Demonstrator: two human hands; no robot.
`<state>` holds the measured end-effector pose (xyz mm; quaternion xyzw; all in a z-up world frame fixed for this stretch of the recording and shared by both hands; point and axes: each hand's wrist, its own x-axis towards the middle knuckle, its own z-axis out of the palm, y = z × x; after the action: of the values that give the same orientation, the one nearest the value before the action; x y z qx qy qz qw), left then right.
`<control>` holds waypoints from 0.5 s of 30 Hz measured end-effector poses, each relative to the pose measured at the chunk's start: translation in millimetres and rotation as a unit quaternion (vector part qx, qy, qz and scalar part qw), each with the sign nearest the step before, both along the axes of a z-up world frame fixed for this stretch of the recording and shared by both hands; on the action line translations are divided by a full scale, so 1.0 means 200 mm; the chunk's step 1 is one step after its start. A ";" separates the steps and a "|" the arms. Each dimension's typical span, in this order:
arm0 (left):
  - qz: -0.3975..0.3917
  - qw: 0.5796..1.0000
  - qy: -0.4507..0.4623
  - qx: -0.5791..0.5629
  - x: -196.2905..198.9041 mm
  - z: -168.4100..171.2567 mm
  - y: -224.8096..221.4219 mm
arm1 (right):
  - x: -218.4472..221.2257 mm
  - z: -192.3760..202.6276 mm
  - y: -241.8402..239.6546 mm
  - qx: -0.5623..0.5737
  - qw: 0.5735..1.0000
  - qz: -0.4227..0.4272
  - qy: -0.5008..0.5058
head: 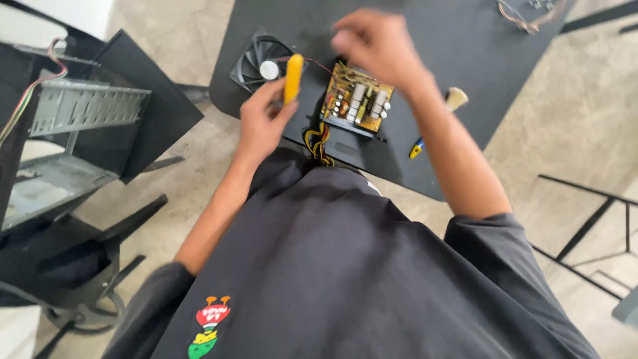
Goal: The person is disassembling a computer power supply unit, cleaning the fan and internal components with a brush, and then reassembling the unit.
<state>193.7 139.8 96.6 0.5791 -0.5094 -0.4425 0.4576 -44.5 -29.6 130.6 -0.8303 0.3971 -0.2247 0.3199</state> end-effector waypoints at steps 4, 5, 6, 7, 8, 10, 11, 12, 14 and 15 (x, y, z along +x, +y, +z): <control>-0.084 0.991 0.035 -0.102 -0.14 0.03 -0.12 | 0.09 0.14 0.31 0.064 0.995 0.070 0.032; -0.094 0.987 0.036 -0.126 -0.16 0.03 -0.14 | 0.10 0.12 0.36 0.005 0.996 0.070 0.056; -0.102 0.986 0.038 -0.129 -0.17 0.02 -0.14 | 0.09 0.13 0.38 0.003 0.996 0.063 0.057; -0.108 0.983 0.041 -0.142 -0.18 0.01 -0.14 | 0.07 0.13 0.40 0.013 0.998 0.047 0.034; -0.115 0.980 0.045 -0.153 -0.19 0.00 -0.14 | 0.06 0.14 0.43 0.023 0.999 0.031 0.010; -0.129 0.976 0.051 -0.166 -0.22 -0.01 -0.15 | 0.03 0.16 0.48 0.027 1.000 -0.009 -0.011; -0.134 0.973 0.055 -0.177 -0.24 -0.01 -0.16 | 0.02 0.18 0.51 0.033 0.998 -0.041 -0.034; -0.147 0.972 0.057 -0.175 -0.26 -0.04 -0.17 | 0.00 0.20 0.54 0.034 0.997 -0.053 -0.034; -0.142 0.974 0.001 -0.174 -0.32 -0.09 -0.21 | -0.05 0.25 0.58 0.011 0.991 -0.118 -0.068; -0.155 0.973 0.004 -0.172 -0.33 -0.11 -0.21 | -0.08 0.27 0.61 0.012 0.989 -0.131 -0.067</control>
<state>127.8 98.7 75.4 0.4037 -0.6598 -0.4159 0.4783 -61.0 93.2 185.0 -0.7502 0.4828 -0.3152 0.3236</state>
